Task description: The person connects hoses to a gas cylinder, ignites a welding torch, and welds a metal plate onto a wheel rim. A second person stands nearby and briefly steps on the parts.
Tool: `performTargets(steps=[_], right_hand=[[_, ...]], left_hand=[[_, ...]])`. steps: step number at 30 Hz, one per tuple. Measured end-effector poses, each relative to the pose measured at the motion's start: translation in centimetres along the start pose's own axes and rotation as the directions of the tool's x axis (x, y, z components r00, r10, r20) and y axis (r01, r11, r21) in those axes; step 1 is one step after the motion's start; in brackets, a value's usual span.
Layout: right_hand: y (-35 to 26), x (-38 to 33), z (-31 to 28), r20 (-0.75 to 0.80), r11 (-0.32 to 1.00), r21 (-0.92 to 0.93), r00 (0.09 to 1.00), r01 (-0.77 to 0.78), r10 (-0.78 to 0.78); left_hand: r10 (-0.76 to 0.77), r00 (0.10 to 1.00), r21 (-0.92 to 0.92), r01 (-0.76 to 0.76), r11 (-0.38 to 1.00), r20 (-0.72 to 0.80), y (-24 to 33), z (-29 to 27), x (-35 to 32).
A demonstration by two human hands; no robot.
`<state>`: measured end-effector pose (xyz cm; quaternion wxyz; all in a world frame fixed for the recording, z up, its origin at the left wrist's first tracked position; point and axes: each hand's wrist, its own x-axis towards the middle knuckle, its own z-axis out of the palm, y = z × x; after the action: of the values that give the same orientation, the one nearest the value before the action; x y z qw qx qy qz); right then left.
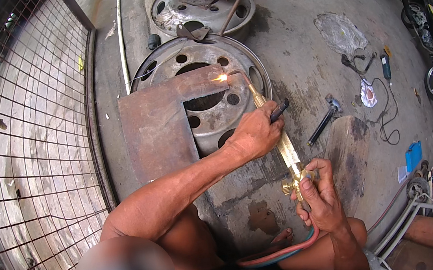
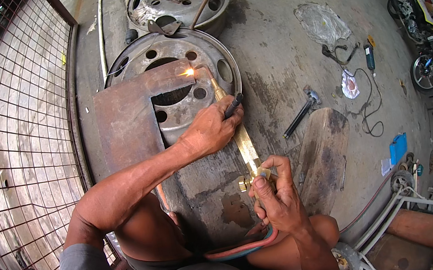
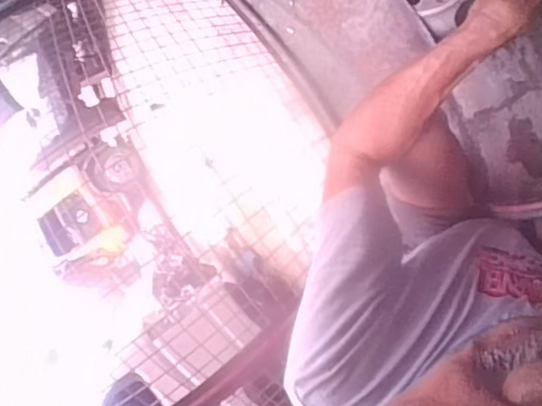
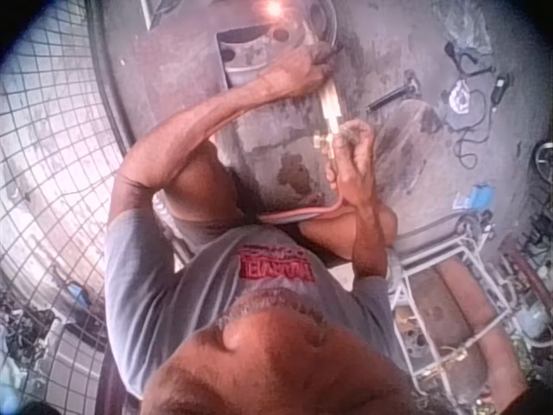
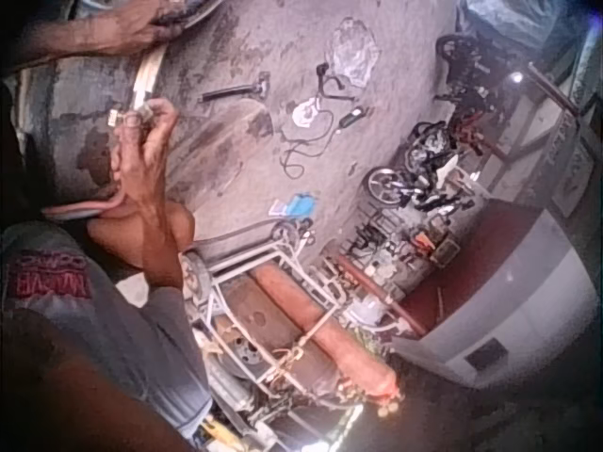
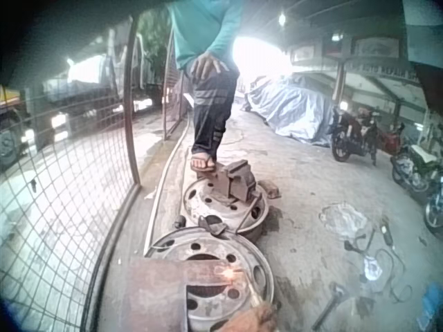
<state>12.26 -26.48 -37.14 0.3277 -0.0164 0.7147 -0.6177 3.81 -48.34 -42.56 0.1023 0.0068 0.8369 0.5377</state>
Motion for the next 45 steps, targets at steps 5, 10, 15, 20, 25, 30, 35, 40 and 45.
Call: performTargets(steps=[5, 10, 15, 20, 25, 30, 35, 40, 45], right_hand=[[0.03, 0.05, -0.02, 0.005, 1.000, 0.011, 1.000, -0.001, 0.001], [-0.01, 0.12, 0.02, -0.001, 1.000, 0.013, 1.000, -0.012, 0.012], [0.13, 0.15, -0.06, -0.003, 1.000, 0.019, 1.000, -0.013, 0.013], [0.11, 0.17, -0.02, -0.003, 1.000, 0.008, 1.000, -0.013, 0.013], [-0.30, 0.10, 0.05, -0.017, 0.999, 0.035, 0.999, -0.039, 0.040], [-0.02, 0.18, 0.08, -0.006, 1.000, -0.001, 1.000, -0.008, 0.008], [0.02, 0.19, 0.01, -0.011, 1.000, -0.006, 1.000, -0.007, 0.007], [-0.15, 0.19, 0.14, -0.012, 1.000, -0.015, 1.000, -0.013, 0.012], [-0.28, 0.16, 0.15, -0.013, 1.000, -0.013, 1.000, -0.009, 0.009]], left_hand=[[0.008, 1.000, -0.006, -0.008, 1.000, -0.016, 0.04, -0.02, -0.13], [0.002, 1.000, 0.011, -0.002, 1.000, -0.006, -0.17, 0.10, 0.14], [0.001, 1.000, 0.009, -0.001, 1.000, 0.002, -0.02, 0.00, 0.13], [0.015, 1.000, 0.013, -0.014, 1.000, -0.013, -0.11, -0.01, 0.05], [-0.021, 1.000, -0.026, 0.020, 0.999, -0.005, 0.46, -0.25, -0.03], [-0.016, 1.000, -0.010, 0.016, 1.000, 0.009, 0.31, -0.29, -0.01], [-0.008, 1.000, -0.044, 0.007, 0.999, -0.015, 0.40, -0.08, 0.06], [0.000, 1.000, -0.039, -0.001, 0.999, -0.025, 0.18, -0.05, 0.08], [-0.013, 1.000, -0.043, 0.013, 0.999, -0.009, 0.26, -0.07, 0.14]])
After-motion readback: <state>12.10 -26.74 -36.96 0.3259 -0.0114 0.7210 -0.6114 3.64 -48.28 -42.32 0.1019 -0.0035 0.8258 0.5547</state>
